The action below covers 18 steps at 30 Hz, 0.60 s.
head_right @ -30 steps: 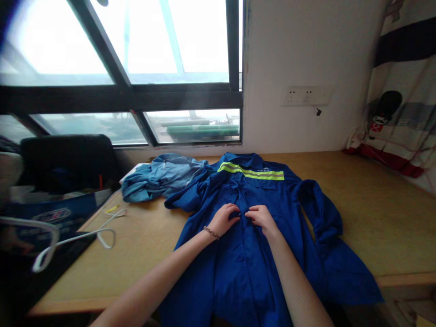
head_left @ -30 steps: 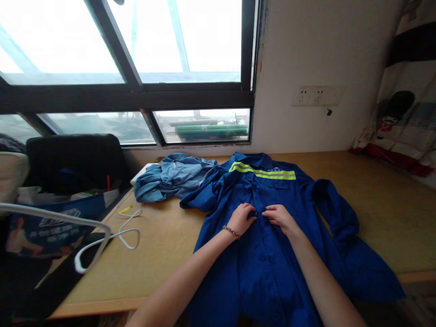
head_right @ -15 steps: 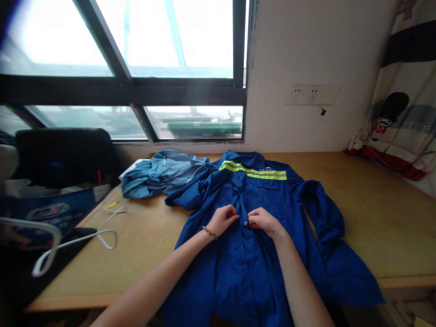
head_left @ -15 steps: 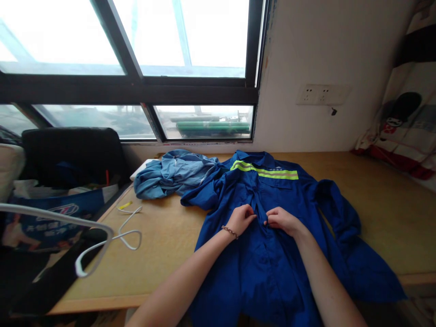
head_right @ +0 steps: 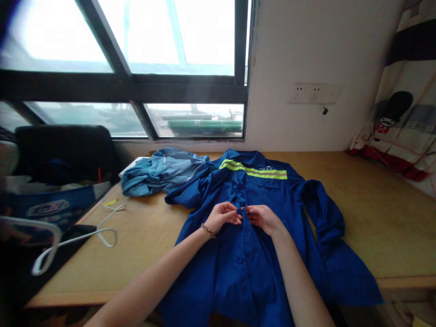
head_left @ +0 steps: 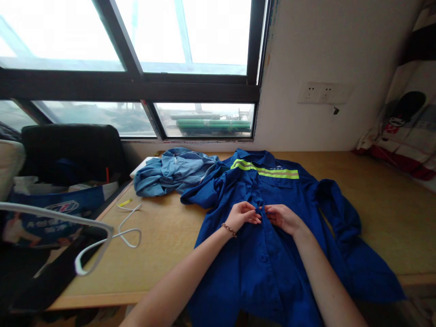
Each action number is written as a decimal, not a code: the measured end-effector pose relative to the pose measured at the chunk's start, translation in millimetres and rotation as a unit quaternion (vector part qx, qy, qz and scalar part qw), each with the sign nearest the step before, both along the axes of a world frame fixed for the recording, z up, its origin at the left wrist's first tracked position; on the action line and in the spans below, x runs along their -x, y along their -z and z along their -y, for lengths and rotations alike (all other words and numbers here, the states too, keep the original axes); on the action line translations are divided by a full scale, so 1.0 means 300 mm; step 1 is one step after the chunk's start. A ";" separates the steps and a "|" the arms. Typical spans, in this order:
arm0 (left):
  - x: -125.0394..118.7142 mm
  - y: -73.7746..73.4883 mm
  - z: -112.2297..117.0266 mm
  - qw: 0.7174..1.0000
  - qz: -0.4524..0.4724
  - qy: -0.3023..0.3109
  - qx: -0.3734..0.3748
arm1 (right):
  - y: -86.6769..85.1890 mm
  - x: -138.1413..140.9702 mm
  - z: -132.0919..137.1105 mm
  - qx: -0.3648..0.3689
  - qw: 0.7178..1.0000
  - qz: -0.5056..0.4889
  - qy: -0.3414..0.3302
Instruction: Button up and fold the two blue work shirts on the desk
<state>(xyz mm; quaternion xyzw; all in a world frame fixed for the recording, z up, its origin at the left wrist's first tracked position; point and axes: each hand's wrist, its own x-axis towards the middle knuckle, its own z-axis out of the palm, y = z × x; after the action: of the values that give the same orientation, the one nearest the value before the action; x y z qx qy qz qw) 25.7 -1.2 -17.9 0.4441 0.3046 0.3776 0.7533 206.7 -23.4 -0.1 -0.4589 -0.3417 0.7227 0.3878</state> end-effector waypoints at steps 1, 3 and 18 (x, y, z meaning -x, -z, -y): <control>0.000 0.001 0.000 1.000 0.002 -0.001 -0.002 | -0.001 0.000 0.001 -0.006 1.000 -0.006 -0.002; -0.002 0.002 0.001 1.000 0.005 -0.003 -0.004 | -0.004 0.000 0.003 -0.020 1.000 -0.009 -0.010; -0.013 0.018 0.012 0.996 -0.066 -0.036 -0.038 | 0.034 0.059 -0.005 -0.237 0.927 0.288 0.042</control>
<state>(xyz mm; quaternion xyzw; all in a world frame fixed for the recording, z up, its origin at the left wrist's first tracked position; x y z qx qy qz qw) 29.5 -4.9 -23.2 0.4850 0.3549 0.3855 0.7001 188.9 -21.8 -10.2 -0.5562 -0.5802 0.4404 0.4001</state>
